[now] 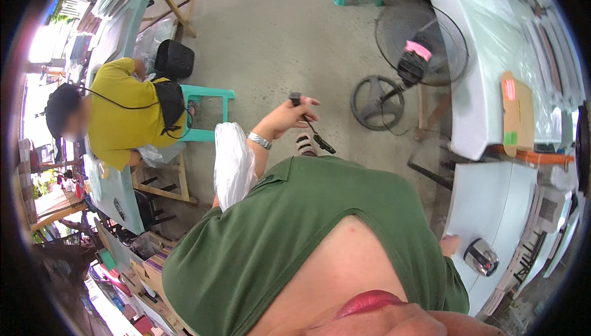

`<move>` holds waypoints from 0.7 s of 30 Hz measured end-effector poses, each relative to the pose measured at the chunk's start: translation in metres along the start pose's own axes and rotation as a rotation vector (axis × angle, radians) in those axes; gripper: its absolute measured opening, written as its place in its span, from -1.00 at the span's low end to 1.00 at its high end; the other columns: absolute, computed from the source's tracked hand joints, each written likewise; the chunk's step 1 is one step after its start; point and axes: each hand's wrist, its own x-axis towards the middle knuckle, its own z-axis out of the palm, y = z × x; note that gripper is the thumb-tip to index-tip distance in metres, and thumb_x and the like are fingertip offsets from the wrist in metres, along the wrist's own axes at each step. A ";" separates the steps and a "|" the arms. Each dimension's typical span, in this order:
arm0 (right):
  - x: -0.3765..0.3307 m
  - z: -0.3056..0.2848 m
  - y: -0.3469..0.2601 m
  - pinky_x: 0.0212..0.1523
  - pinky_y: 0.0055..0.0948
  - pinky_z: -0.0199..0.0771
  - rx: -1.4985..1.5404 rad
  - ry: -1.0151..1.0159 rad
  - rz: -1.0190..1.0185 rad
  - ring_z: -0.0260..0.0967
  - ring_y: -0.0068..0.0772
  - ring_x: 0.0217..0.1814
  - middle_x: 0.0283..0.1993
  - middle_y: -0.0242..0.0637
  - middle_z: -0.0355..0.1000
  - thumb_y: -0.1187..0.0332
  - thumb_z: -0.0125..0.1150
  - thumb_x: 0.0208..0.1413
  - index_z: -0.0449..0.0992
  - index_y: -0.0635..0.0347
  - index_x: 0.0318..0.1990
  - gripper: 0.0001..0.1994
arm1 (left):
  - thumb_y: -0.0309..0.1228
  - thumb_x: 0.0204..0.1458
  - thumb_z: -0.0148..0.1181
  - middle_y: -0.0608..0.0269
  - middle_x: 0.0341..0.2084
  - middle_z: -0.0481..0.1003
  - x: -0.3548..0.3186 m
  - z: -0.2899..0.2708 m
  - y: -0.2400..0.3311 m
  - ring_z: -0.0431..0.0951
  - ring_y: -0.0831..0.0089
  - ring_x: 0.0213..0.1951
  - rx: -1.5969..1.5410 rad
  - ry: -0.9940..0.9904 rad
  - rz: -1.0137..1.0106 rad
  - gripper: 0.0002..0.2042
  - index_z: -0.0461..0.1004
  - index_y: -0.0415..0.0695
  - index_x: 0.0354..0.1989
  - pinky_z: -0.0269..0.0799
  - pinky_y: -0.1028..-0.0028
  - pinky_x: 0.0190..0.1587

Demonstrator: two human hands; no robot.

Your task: The person places black and white rectangular panels into clear plastic bags and smooths them by hand. They then walk through a workshop, unplug a power cord, and pick up a black circular base and a kettle from a table.

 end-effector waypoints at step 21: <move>-0.864 0.539 0.209 -0.24 -0.41 0.45 -0.772 -2.081 -0.861 0.33 -0.24 -0.14 0.22 -0.04 -0.09 0.35 0.32 -0.17 -0.06 0.09 0.23 -0.19 | -0.10 0.17 -0.29 -0.06 -0.23 0.44 0.126 -0.336 0.312 0.32 0.10 0.03 -0.559 -0.219 0.570 -0.53 0.19 -0.25 0.06 0.25 0.21 0.06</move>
